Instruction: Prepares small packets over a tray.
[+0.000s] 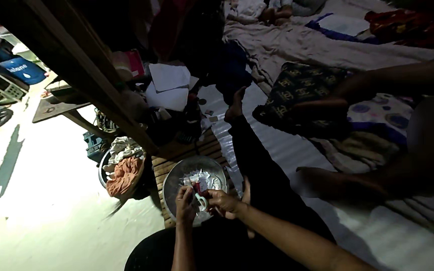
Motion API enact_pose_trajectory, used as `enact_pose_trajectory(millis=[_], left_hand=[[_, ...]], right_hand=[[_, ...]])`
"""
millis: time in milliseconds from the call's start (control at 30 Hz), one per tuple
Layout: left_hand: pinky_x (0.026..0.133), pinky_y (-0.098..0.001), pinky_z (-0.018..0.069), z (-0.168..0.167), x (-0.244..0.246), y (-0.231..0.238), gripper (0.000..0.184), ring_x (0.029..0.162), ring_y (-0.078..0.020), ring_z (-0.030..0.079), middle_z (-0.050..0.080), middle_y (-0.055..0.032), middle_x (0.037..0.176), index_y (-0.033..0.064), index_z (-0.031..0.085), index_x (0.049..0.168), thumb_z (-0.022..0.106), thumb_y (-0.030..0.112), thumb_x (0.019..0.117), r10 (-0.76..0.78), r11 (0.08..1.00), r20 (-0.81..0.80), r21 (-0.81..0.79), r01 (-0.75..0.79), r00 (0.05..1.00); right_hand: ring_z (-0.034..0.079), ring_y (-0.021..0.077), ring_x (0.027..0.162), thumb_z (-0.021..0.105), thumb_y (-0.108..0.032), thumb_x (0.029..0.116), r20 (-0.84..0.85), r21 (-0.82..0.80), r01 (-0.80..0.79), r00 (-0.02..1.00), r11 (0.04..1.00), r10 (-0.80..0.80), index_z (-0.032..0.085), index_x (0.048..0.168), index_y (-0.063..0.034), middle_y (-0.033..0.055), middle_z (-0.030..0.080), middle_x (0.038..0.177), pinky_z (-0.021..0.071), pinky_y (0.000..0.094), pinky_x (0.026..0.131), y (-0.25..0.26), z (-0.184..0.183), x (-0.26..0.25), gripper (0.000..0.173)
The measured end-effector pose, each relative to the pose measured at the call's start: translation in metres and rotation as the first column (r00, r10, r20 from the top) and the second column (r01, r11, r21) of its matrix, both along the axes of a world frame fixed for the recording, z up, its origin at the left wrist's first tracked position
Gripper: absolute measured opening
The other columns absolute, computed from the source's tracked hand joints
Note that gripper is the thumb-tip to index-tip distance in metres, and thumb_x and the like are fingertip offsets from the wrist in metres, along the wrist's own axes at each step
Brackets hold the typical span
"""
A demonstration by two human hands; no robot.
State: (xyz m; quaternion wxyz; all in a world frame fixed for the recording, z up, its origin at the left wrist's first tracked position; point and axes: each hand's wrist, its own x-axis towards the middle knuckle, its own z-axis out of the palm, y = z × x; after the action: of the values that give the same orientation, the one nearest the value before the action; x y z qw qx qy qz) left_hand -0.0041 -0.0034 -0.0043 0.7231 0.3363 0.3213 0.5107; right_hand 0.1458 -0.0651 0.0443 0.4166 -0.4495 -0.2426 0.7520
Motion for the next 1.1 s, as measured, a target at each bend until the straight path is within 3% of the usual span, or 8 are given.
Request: enact_pose_trajectory(millis=[167, 400, 533, 567, 667, 800, 933, 1100], left_hand=[[0.074, -0.023, 0.0595, 0.0, -0.003, -0.001, 0.008, 0.082, -0.0058, 0.072, 0.077, 0.0011, 0.095, 0.0203, 0.073, 0.088, 0.067, 0.019, 0.0936, -0.009, 0.999, 0.0, 0.04, 0.009, 1.0], [0.069, -0.0204, 0.0592, 0.009, -0.002, -0.006, 0.007, 0.08, -0.0052, 0.072, 0.077, -0.0008, 0.098, 0.0144, 0.068, 0.094, 0.061, 0.017, 0.0963, -0.033, 0.999, -0.049, 0.026, 0.034, 0.998], [0.085, -0.0272, 0.059, -0.002, -0.004, 0.002, 0.006, 0.103, -0.0125, 0.072, 0.073, -0.0053, 0.122, 0.0174, 0.066, 0.091, 0.064, 0.019, 0.0964, -0.069, 0.998, 0.078, 0.016, 0.068, 0.995], [0.089, -0.0283, 0.0582, -0.002, -0.004, 0.004, 0.007, 0.108, -0.0139, 0.071, 0.072, -0.0067, 0.125, 0.0155, 0.063, 0.092, 0.059, 0.016, 0.0981, -0.064, 0.998, 0.104, -0.015, 0.066, 0.993], [0.083, -0.0261, 0.0585, 0.005, -0.002, 0.008, 0.015, 0.098, -0.0115, 0.072, 0.073, -0.006, 0.114, 0.0068, 0.051, 0.106, 0.036, 0.008, 0.1075, 0.015, 0.976, -0.027, -0.217, -0.021, 1.0], [0.074, -0.0248, 0.0569, 0.013, 0.004, 0.006, 0.017, 0.08, -0.0097, 0.066, 0.067, -0.006, 0.094, -0.0022, 0.053, 0.119, 0.043, 0.006, 0.1083, 0.046, 0.936, -0.254, -0.327, -0.131, 0.966], [0.066, -0.0212, 0.0542, 0.016, 0.009, 0.005, 0.012, 0.071, -0.0063, 0.062, 0.064, -0.0037, 0.086, -0.0033, 0.056, 0.114, 0.051, 0.003, 0.1048, 0.02, 0.949, -0.318, -0.291, -0.118, 0.948], [0.057, -0.0174, 0.0483, 0.017, 0.01, 0.004, 0.011, 0.062, -0.004, 0.057, 0.063, -0.0035, 0.081, -0.0057, 0.06, 0.108, 0.056, 0.003, 0.1026, 0.014, 0.961, -0.378, -0.251, -0.117, 0.926]], right_hand=[[0.06, 0.0074, 0.077, 0.048, -0.002, 0.1047, -0.042, -0.02, -0.02, 0.999, 1.0, 0.02, 0.047, 0.136, -0.0025, 0.0017, 0.061, 0.101, 0.0526, 0.0254, 0.07, 0.0, -0.004, -0.004, 0.032], [0.066, 0.0116, 0.077, 0.039, -0.007, 0.1073, -0.197, -0.069, -0.081, 0.978, 0.994, 0.066, 0.04, 0.139, -0.0078, 0.0029, 0.064, 0.099, 0.0576, 0.0288, 0.071, -0.002, 0.0, -0.003, 0.032], [0.063, 0.0083, 0.074, 0.036, -0.007, 0.106, -0.143, 0.03, -0.107, 0.984, 0.994, 0.11, 0.044, 0.136, -0.0063, 0.0013, 0.064, 0.097, 0.0555, 0.0245, 0.07, 0.0, -0.005, 0.005, 0.031], [0.063, 0.0082, 0.073, 0.036, -0.007, 0.1055, -0.12, 0.038, -0.101, 0.987, 0.994, 0.105, 0.046, 0.135, -0.0063, 0.0013, 0.064, 0.097, 0.0551, 0.0242, 0.069, 0.0, -0.006, 0.008, 0.031], [0.06, 0.0073, 0.069, 0.039, -0.005, 0.1053, 0.008, 0.011, -0.028, 1.0, 1.0, 0.028, 0.047, 0.133, -0.0053, 0.001, 0.062, 0.094, 0.0528, 0.0235, 0.064, 0.0, 0.002, 0.019, 0.029], [0.057, 0.0042, 0.064, 0.052, -0.004, 0.1037, 0.299, 0.052, 0.004, 0.954, 0.999, -0.02, 0.052, 0.129, 0.0029, 0.0041, 0.063, 0.091, 0.0499, 0.0201, 0.059, 0.001, 0.008, 0.028, 0.026], [0.059, 0.0067, 0.07, 0.068, -0.009, 0.097, 0.57, 0.109, -0.125, 0.82, 0.986, 0.041, 0.056, 0.126, 0.0056, 0.0112, 0.066, 0.098, 0.0513, 0.0229, 0.063, 0.003, 0.002, 0.032, 0.034], [0.059, 0.0127, 0.074, 0.073, -0.017, 0.0928, 0.687, 0.137, -0.206, 0.724, 0.969, 0.057, 0.058, 0.125, 0.0043, 0.0139, 0.064, 0.102, 0.0518, 0.0286, 0.066, 0.004, -0.008, 0.027, 0.041]])
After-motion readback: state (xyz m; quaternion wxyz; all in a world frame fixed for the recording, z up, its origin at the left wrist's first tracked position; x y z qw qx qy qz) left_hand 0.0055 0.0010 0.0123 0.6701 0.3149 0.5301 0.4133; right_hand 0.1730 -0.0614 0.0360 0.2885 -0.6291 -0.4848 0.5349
